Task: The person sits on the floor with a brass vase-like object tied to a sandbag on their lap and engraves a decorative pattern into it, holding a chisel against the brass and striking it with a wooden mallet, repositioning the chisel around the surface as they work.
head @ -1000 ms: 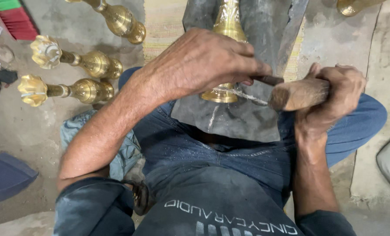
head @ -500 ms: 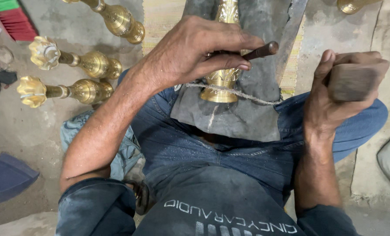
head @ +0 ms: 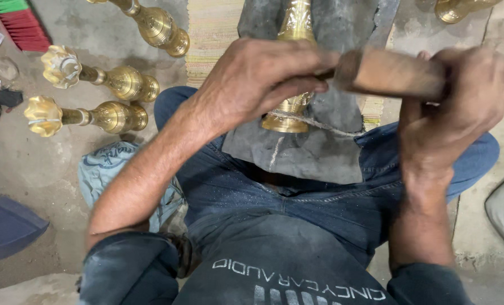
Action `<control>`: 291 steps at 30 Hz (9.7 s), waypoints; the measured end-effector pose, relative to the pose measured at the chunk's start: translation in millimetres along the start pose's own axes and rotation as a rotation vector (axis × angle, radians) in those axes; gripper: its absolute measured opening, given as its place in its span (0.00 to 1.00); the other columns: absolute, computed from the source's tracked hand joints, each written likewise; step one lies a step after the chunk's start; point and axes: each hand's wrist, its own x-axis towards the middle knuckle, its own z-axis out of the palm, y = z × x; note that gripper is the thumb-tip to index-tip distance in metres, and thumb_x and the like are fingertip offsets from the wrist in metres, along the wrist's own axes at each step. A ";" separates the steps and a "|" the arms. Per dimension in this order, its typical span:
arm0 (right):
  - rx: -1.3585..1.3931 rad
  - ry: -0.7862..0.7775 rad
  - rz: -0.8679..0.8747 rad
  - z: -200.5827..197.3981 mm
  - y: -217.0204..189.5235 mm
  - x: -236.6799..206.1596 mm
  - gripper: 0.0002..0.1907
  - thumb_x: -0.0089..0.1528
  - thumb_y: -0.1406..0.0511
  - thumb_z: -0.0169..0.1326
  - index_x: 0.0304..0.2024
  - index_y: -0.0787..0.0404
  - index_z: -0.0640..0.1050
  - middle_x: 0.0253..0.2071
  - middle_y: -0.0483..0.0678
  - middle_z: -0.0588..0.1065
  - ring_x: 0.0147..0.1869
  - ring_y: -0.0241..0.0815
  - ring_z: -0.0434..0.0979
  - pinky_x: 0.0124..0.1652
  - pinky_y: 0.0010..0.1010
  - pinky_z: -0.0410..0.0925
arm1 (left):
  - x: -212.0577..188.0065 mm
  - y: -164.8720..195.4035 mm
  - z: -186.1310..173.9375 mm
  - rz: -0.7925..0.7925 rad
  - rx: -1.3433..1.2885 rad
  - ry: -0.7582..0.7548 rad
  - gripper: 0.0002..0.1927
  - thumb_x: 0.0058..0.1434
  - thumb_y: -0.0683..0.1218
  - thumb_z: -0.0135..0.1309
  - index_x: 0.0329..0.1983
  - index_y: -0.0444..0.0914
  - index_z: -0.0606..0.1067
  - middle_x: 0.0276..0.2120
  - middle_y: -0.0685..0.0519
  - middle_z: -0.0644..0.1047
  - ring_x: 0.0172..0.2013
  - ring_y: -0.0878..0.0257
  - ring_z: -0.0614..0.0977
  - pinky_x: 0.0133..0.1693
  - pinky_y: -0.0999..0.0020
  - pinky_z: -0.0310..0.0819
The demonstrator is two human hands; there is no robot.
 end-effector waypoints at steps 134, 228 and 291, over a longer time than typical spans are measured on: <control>-0.142 -0.132 -0.237 -29.2 -4.5 33.1 0.22 0.58 0.75 0.61 0.55 0.63 0.75 0.44 0.51 0.74 0.45 0.49 0.75 0.46 0.35 0.67 | -24.3 19.3 25.9 -0.293 -0.123 0.356 0.17 0.70 0.44 0.68 0.59 0.39 0.78 0.41 0.55 0.82 0.39 0.69 0.86 0.37 0.76 0.82; -0.046 -0.044 -0.034 -15.1 -12.1 2.1 0.17 0.61 0.74 0.70 0.44 0.66 0.74 0.35 0.54 0.77 0.39 0.52 0.78 0.43 0.39 0.69 | -8.7 18.4 16.8 -0.112 0.098 0.045 0.16 0.73 0.49 0.61 0.61 0.43 0.77 0.47 0.55 0.83 0.42 0.65 0.86 0.45 0.70 0.84; -0.102 -0.448 -0.419 -72.8 -56.0 106.0 0.16 0.64 0.73 0.59 0.55 0.64 0.75 0.41 0.52 0.78 0.37 0.43 0.80 0.39 0.29 0.72 | -42.2 43.1 74.9 -0.538 -0.150 0.827 0.12 0.67 0.41 0.67 0.47 0.32 0.75 0.31 0.54 0.82 0.29 0.71 0.82 0.32 0.78 0.75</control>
